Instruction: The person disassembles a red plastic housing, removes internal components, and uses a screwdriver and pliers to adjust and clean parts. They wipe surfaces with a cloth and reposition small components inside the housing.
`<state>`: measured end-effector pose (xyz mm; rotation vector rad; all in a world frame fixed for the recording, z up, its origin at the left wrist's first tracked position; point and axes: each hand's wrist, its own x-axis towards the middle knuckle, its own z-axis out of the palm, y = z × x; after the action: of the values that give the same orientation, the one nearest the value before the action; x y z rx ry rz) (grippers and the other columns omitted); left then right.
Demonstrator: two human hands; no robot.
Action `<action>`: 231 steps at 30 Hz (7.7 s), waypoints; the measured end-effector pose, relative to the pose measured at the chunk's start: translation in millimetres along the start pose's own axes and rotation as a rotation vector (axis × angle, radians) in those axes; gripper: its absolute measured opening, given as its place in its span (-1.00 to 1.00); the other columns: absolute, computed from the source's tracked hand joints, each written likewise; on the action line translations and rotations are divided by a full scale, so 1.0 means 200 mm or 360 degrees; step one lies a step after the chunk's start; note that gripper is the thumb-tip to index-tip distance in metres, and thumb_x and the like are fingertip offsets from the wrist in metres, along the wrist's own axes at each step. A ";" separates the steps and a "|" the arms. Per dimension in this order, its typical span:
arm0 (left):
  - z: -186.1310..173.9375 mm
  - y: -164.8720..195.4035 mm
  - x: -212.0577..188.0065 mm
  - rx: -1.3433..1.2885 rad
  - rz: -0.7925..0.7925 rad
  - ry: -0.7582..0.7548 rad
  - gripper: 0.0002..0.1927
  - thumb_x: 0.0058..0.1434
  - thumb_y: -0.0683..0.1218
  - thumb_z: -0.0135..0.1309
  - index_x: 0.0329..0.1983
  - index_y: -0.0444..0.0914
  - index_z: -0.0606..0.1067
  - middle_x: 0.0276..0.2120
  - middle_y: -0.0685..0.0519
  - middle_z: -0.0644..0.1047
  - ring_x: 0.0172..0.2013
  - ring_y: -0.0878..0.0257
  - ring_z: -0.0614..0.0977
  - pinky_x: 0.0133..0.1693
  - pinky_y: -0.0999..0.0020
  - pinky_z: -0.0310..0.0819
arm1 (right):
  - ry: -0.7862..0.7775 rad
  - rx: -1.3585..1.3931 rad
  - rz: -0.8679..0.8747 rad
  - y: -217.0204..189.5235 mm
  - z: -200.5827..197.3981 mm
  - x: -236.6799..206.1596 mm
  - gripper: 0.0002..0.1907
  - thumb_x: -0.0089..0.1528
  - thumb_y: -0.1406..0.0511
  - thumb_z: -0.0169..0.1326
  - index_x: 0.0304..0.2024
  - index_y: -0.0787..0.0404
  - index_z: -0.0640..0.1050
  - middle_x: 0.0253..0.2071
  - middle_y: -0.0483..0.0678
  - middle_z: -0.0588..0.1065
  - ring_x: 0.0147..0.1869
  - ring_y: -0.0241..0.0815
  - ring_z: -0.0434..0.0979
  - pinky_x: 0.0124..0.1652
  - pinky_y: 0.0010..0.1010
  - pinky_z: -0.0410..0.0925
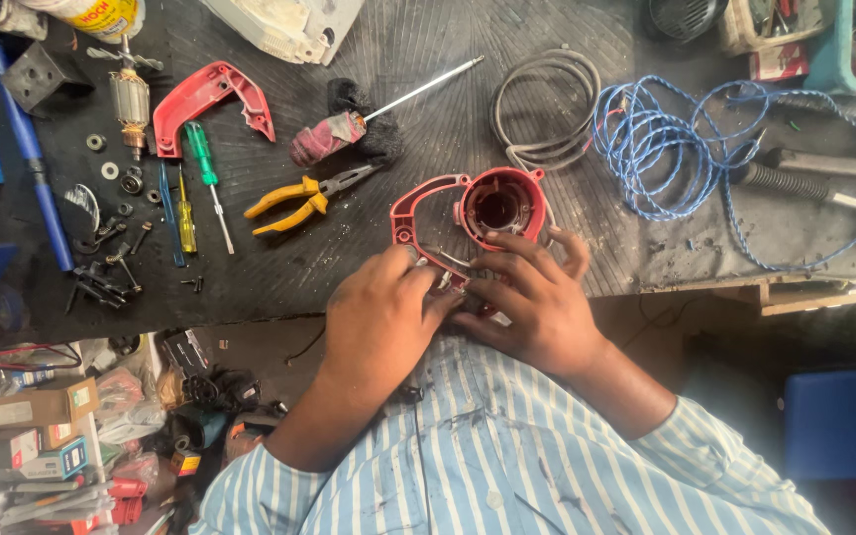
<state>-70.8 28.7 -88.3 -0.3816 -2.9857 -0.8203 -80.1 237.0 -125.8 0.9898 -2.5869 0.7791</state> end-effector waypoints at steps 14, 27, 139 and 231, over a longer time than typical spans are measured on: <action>0.11 -0.19 -0.06 -0.1692 -0.0301 -0.0343 -0.89 0.25 -0.26 0.16 -0.16 -0.34 0.54 -0.20 0.09 0.46 -0.16 0.35 0.57 -0.10 0.44 0.50 | -0.0029 0.0175 0.0043 0.05 -0.01 -0.02 -0.66 0.03 0.14 0.44 -0.27 0.07 0.59 -0.08 -0.20 0.58 0.30 -0.10 0.46 0.32 0.10 0.03; 0.05 -0.14 -0.10 -0.0945 0.0164 0.0027 -0.64 0.19 -0.24 0.28 0.05 -0.27 0.50 -0.10 -0.07 0.56 -0.21 0.14 0.68 -0.17 0.31 0.61 | -0.0126 0.0206 0.0115 -0.06 -0.06 0.07 -0.64 0.10 0.17 0.38 -0.07 0.07 0.66 -0.01 -0.18 0.55 0.31 -0.07 0.43 0.36 0.13 -0.05; -0.05 -0.20 0.04 -0.0355 0.0742 -0.0025 -0.75 0.00 -0.18 0.28 -0.22 -0.19 0.57 -0.21 0.10 0.55 -0.07 0.11 0.56 -0.02 0.20 0.47 | -0.0131 0.0392 0.0054 0.00 -0.01 0.08 -0.78 0.05 0.17 0.38 -0.36 0.08 0.63 -0.02 -0.10 0.46 0.29 0.00 0.35 0.26 0.09 0.01; 0.08 -0.56 -0.11 -0.2291 0.0233 -0.0544 -0.87 0.36 -0.12 -0.02 -0.21 -0.29 0.43 -0.02 0.04 0.37 0.02 0.32 0.39 0.12 0.37 0.28 | 0.0212 0.0156 0.0420 -0.30 0.21 0.08 -0.75 0.00 0.40 0.42 -0.45 0.20 0.54 -0.19 -0.14 0.59 0.32 0.08 0.45 0.51 0.25 -0.06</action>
<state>-75.9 -61.2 -159.5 -0.7321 -1.9072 -2.9052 -53.4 166.9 -130.9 0.6030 -2.6143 1.0089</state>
